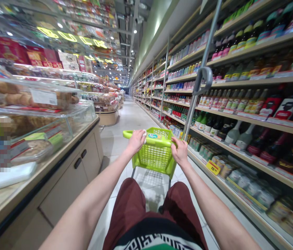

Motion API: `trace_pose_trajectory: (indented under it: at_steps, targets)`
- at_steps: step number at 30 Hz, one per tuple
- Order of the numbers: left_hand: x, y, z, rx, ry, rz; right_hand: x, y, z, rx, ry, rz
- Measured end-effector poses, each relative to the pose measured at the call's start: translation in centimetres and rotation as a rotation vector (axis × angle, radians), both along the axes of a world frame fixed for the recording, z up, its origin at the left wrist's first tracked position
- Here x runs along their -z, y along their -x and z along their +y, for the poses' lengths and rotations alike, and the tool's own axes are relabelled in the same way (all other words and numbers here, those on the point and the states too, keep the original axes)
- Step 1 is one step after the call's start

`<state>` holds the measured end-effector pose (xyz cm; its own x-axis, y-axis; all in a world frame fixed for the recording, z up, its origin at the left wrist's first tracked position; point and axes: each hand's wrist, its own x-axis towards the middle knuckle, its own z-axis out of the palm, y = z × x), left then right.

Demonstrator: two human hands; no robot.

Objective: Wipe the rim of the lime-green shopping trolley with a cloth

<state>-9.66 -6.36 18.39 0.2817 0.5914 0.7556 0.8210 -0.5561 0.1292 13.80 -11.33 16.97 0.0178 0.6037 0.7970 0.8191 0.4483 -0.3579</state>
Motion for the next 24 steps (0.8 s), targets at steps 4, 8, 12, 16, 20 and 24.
trace_pose_trajectory:
  at_steps: [4,8,12,16,20,24]
  targets:
    - [0.0,-3.3,-1.4,0.164,-0.086,0.13,-1.8,1.7,0.0,0.087,0.115,-0.137]
    - [-0.4,-1.5,-0.9,0.138,-0.031,0.14,-1.6,2.7,0.5,0.146,0.145,-0.25]
    - [-0.5,3.3,0.8,-0.078,0.066,-0.019,-0.4,1.6,1.0,0.127,0.104,-0.239]
    - [-0.2,2.4,1.0,-0.076,0.062,-0.075,-0.4,0.9,0.7,0.108,0.083,-0.221]
    - [-0.5,-2.9,-0.5,0.132,0.005,0.006,-0.6,0.9,0.4,0.09,0.072,-0.21]
    - [-1.1,-4.3,-1.6,0.23,-0.019,0.11,-0.5,0.4,0.4,0.054,0.053,-0.189]
